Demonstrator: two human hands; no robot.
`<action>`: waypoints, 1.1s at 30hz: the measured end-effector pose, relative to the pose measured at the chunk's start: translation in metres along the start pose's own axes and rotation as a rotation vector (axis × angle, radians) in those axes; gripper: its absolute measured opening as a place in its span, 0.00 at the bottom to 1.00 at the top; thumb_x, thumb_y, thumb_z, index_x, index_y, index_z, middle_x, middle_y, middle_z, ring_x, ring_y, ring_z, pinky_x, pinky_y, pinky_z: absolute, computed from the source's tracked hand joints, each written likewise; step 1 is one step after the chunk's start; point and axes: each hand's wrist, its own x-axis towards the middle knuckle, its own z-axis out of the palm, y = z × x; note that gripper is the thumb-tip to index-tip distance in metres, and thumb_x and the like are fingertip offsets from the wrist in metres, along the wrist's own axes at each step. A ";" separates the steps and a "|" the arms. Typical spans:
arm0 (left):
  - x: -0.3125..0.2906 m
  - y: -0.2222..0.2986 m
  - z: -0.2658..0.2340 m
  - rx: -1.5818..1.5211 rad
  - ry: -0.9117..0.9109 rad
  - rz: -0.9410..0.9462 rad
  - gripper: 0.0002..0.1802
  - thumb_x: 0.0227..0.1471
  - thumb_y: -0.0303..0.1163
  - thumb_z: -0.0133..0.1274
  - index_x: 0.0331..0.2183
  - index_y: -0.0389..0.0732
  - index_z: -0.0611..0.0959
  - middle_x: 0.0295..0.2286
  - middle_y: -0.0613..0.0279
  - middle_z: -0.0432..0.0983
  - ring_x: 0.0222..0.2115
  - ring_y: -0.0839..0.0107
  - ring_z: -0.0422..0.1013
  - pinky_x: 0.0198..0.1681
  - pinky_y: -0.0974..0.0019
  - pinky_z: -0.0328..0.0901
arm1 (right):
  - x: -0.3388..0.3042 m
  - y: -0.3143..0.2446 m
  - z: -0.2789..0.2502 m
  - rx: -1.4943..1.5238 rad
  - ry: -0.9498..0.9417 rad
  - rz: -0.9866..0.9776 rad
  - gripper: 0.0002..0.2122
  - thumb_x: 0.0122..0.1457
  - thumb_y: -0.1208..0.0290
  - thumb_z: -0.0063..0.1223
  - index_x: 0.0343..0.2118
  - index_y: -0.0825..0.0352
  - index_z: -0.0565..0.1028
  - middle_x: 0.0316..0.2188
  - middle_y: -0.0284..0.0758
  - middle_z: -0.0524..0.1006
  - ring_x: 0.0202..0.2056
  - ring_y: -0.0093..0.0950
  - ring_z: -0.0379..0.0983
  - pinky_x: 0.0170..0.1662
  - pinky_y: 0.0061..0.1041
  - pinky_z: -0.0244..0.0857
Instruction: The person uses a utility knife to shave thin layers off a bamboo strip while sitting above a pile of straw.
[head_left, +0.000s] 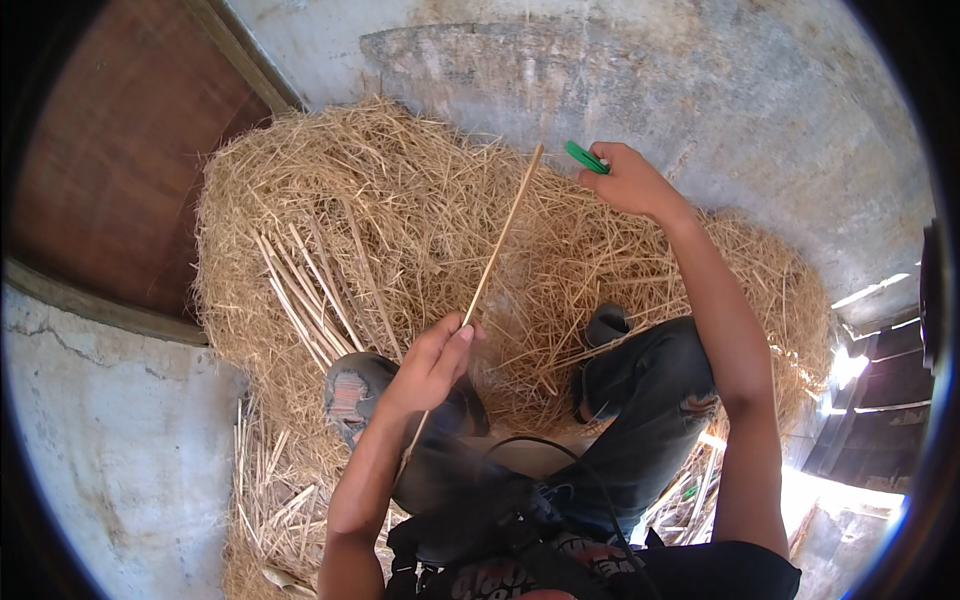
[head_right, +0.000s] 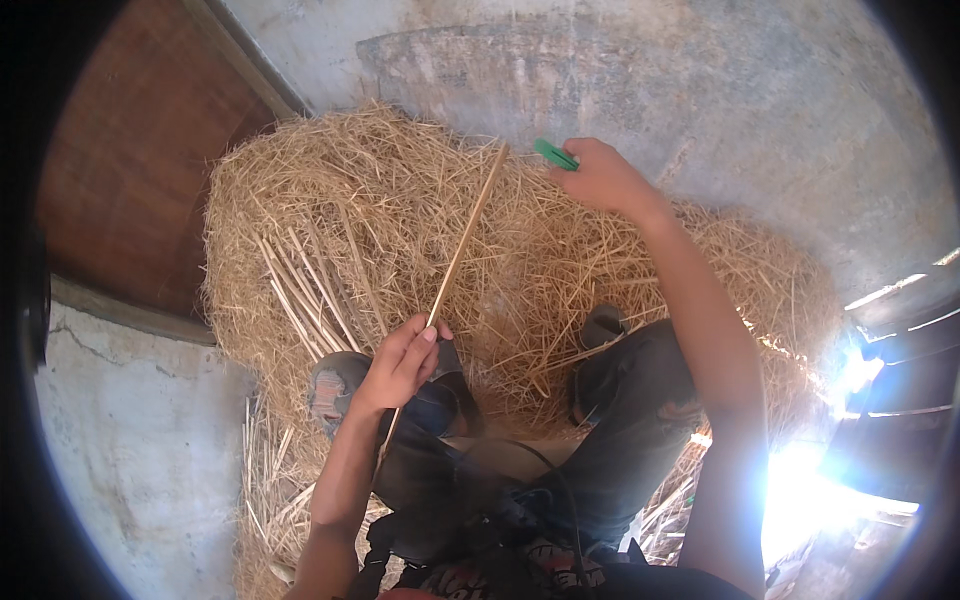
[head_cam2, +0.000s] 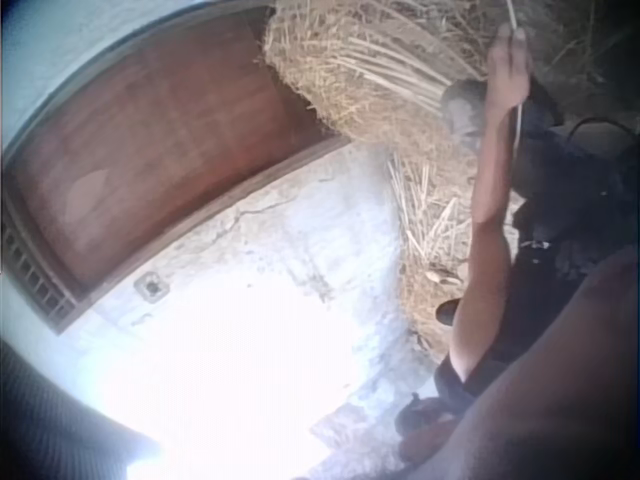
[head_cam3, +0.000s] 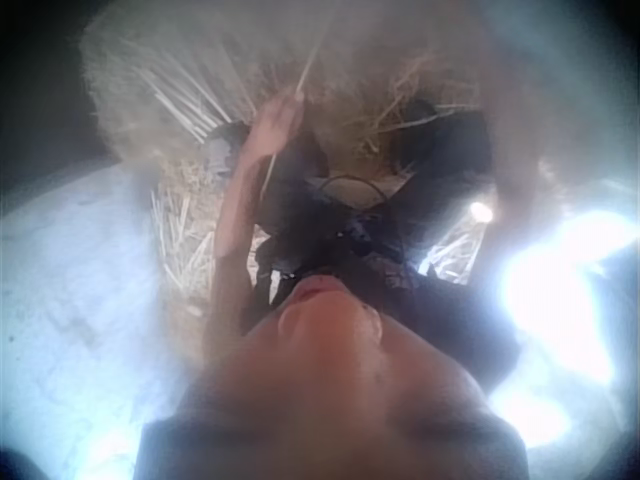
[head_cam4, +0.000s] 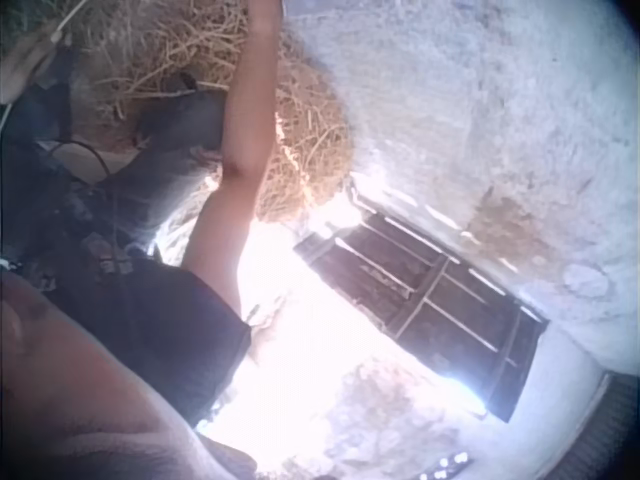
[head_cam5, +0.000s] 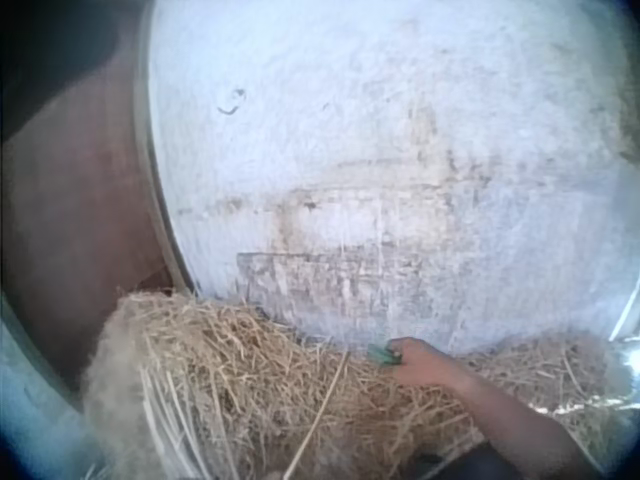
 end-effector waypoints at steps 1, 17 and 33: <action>0.002 0.001 0.001 -0.021 -0.005 -0.012 0.18 0.73 0.42 0.39 0.44 0.36 0.75 0.14 0.76 0.57 0.13 0.83 0.54 0.18 0.75 0.50 | -0.002 0.002 0.002 0.027 -0.002 -0.050 0.16 0.68 0.58 0.54 0.38 0.69 0.75 0.24 0.37 0.74 0.24 0.27 0.70 0.31 0.36 0.64; 0.006 -0.002 0.000 0.016 0.053 -0.036 0.16 0.72 0.41 0.42 0.43 0.37 0.76 0.16 0.77 0.58 0.14 0.85 0.54 0.18 0.76 0.50 | -0.015 -0.051 0.021 -0.070 -0.068 -0.035 0.28 0.74 0.49 0.37 0.28 0.71 0.74 0.18 0.43 0.73 0.23 0.40 0.72 0.33 0.44 0.65; -0.001 0.004 -0.003 -0.097 0.129 -0.029 0.13 0.71 0.37 0.46 0.42 0.36 0.79 0.17 0.78 0.59 0.18 0.87 0.54 0.21 0.74 0.50 | -0.026 -0.075 0.034 -0.108 -0.249 -0.104 0.29 0.73 0.49 0.38 0.27 0.74 0.76 0.19 0.46 0.73 0.24 0.41 0.73 0.33 0.45 0.65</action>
